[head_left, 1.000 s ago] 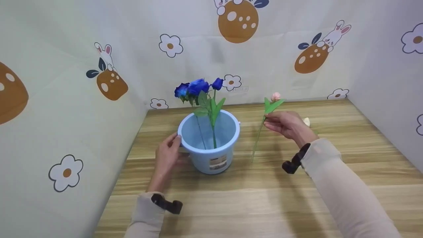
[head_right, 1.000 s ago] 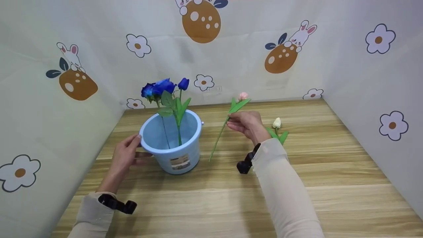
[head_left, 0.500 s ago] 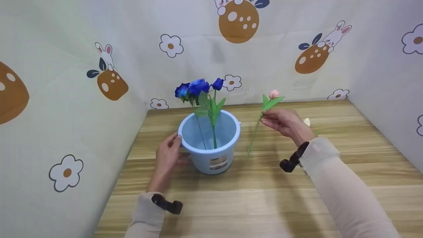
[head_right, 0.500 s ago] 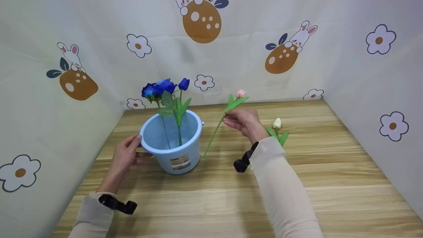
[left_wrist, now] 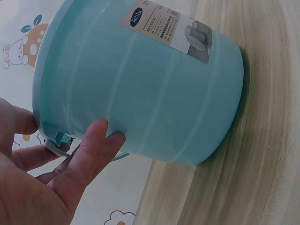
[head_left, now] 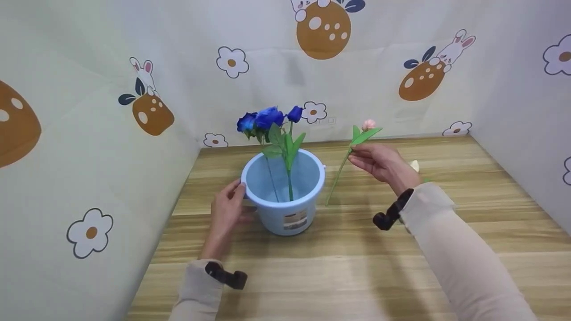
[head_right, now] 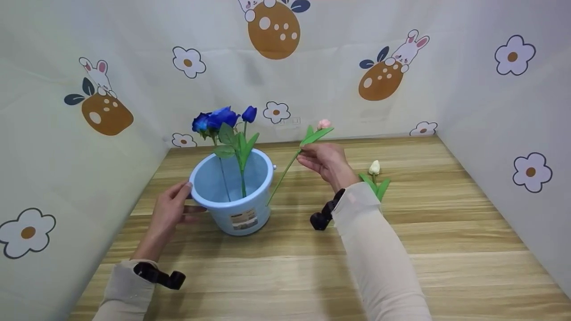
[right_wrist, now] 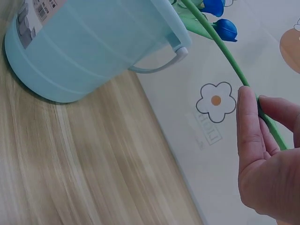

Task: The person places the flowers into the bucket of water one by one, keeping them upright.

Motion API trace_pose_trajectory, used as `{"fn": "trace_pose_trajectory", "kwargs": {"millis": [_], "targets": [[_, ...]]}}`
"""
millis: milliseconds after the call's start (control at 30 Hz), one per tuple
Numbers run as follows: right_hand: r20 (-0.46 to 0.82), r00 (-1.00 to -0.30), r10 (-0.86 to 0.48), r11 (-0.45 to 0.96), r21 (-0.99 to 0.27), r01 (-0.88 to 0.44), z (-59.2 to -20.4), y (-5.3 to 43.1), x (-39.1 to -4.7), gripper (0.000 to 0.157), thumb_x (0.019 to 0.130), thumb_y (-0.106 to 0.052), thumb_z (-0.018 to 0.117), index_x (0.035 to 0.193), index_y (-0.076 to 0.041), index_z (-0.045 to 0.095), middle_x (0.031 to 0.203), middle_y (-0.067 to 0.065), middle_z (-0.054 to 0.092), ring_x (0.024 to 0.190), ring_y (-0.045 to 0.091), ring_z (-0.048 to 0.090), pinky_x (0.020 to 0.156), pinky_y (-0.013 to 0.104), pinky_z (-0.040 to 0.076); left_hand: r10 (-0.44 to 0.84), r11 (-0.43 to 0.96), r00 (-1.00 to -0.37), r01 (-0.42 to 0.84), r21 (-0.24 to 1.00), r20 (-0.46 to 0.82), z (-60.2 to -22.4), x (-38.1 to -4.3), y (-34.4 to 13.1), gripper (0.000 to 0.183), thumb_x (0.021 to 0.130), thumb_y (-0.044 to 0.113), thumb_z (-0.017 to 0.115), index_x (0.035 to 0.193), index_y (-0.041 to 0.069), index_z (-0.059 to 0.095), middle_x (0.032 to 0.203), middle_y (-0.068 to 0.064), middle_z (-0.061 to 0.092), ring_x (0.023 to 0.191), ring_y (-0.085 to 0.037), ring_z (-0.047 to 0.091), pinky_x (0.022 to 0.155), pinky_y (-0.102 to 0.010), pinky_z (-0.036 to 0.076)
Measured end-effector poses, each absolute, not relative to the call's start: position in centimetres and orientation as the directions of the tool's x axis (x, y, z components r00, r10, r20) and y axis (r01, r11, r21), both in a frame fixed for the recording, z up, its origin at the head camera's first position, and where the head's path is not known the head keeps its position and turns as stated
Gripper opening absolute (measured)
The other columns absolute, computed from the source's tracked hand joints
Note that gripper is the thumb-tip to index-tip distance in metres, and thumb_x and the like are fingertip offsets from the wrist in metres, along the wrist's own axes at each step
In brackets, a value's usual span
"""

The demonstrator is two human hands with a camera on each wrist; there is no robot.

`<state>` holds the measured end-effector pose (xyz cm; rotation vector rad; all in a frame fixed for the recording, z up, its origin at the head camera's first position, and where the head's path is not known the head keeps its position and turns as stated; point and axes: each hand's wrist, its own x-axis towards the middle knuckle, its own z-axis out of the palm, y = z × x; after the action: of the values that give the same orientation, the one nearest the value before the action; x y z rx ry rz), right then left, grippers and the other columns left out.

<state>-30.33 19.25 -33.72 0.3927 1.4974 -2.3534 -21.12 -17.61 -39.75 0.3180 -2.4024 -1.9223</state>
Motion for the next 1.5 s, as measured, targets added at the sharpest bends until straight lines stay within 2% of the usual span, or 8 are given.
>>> {"fn": "trace_pose_trajectory", "kwargs": {"millis": [167, 367, 700, 833, 933, 1067, 1300, 1500], "targets": [[-0.370, -0.920, -0.127, -0.411, -0.825, 0.388, -33.6, 18.7, -30.5, 0.018, 0.102, 0.002, 0.064, 0.086, -0.001, 0.073, 0.077, 0.012, 0.077, 0.071, 0.018, 0.078, 0.075, 0.025, 0.067, -0.205, 0.232, -0.977, -0.099, 0.968, -0.051, -39.9, -21.2, -17.6, 0.047, 0.111, 0.032, 0.052, 0.153, 0.011, 0.056, 0.146, -0.022, 0.062, 0.113, -0.038, 0.074, 0.073, -0.038, 0.069], [-0.344, -0.931, -0.119, -0.419, -0.833, 0.361, -33.3, 18.0, -30.6, 0.020, 0.102, 0.002, 0.062, 0.085, 0.000, 0.073, 0.074, 0.012, 0.076, 0.069, 0.017, 0.078, 0.072, 0.023, 0.067, -0.209, 0.274, -0.978, -0.072, 0.959, -0.014, -40.1, -21.3, -17.6, 0.047, 0.111, 0.032, 0.051, 0.151, 0.009, 0.058, 0.149, -0.020, 0.061, 0.130, -0.035, 0.064, 0.080, -0.041, 0.069], [-0.374, -0.926, -0.060, -0.452, -0.816, 0.359, -32.8, 17.2, -30.8, 0.011, 0.101, 0.001, 0.066, 0.091, 0.000, 0.071, 0.077, 0.012, 0.077, 0.072, 0.018, 0.079, 0.075, 0.025, 0.067, -0.201, 0.258, -0.978, -0.103, 0.960, -0.051, -40.0, -21.2, -17.6, 0.049, 0.111, 0.035, 0.050, 0.154, 0.012, 0.055, 0.151, -0.019, 0.059, 0.119, -0.037, 0.070, 0.076, -0.039, 0.069], [-0.366, -0.930, -0.030, -0.448, -0.827, 0.340, -32.5, 16.8, -30.8, 0.002, 0.100, 0.000, 0.068, 0.099, 0.001, 0.070, 0.078, 0.013, 0.077, 0.072, 0.018, 0.079, 0.077, 0.026, 0.067, -0.203, 0.260, -0.978, -0.108, 0.960, -0.055, -40.0, -21.3, -17.6, 0.049, 0.111, 0.035, 0.050, 0.154, 0.012, 0.055, 0.150, -0.019, 0.060, 0.114, -0.036, 0.073, 0.075, -0.037, 0.069], [-0.351, -0.936, -0.018, -0.448, -0.834, 0.321, -32.2, 16.5, -30.9, 0.004, 0.099, 0.001, 0.069, 0.102, 0.002, 0.068, 0.077, 0.013, 0.077, 0.070, 0.018, 0.078, 0.076, 0.025, 0.067, -0.205, 0.256, -0.977, -0.105, 0.961, -0.053, -40.0, -21.3, -17.6, 0.049, 0.111, 0.034, 0.050, 0.154, 0.012, 0.055, 0.149, -0.019, 0.060, 0.112, -0.036, 0.074, 0.074, -0.037, 0.069], [-0.323, -0.946, -0.009, -0.448, -0.845, 0.293, -31.9, 16.1, -30.9, 0.003, 0.100, 0.001, 0.067, 0.097, 0.002, 0.068, 0.076, 0.013, 0.076, 0.068, 0.018, 0.078, 0.075, 0.025, 0.067, -0.193, 0.247, -0.980, -0.101, 0.964, -0.053, -40.0, -21.2, -17.6, 0.048, 0.111, 0.035, 0.049, 0.154, 0.013, 0.055, 0.150, -0.018, 0.060, 0.118, -0.037, 0.071, 0.077, -0.037, 0.069], [-0.298, -0.954, 0.005, -0.427, -0.864, 0.268, -31.4, 15.2, -30.9, 0.007, 0.098, 0.001, 0.070, 0.105, 0.002, 0.069, 0.079, 0.013, 0.077, 0.071, 0.018, 0.078, 0.080, 0.026, 0.067, -0.218, 0.220, -0.976, -0.064, 0.973, -0.014, -40.3, -21.2, -17.5, 0.048, 0.109, 0.032, 0.054, 0.151, 0.009, 0.059, 0.135, -0.024, 0.067, 0.110, -0.039, 0.072, 0.073, -0.047, 0.069], [-0.281, -0.959, 0.021, -0.372, -0.893, 0.254, -31.3, 14.6, -30.7, 0.012, 0.098, -0.001, 0.072, 0.109, 0.001, 0.070, 0.082, 0.012, 0.078, 0.075, 0.018, 0.079, 0.082, 0.027, 0.066, -0.229, 0.249, -0.973, -0.062, 0.967, -0.003, -40.1, -21.2, -17.5, 0.047, 0.109, 0.031, 0.054, 0.150, 0.009, 0.060, 0.135, -0.023, 0.068, 0.118, -0.038, 0.069, 0.070, -0.040, 0.069]]}}
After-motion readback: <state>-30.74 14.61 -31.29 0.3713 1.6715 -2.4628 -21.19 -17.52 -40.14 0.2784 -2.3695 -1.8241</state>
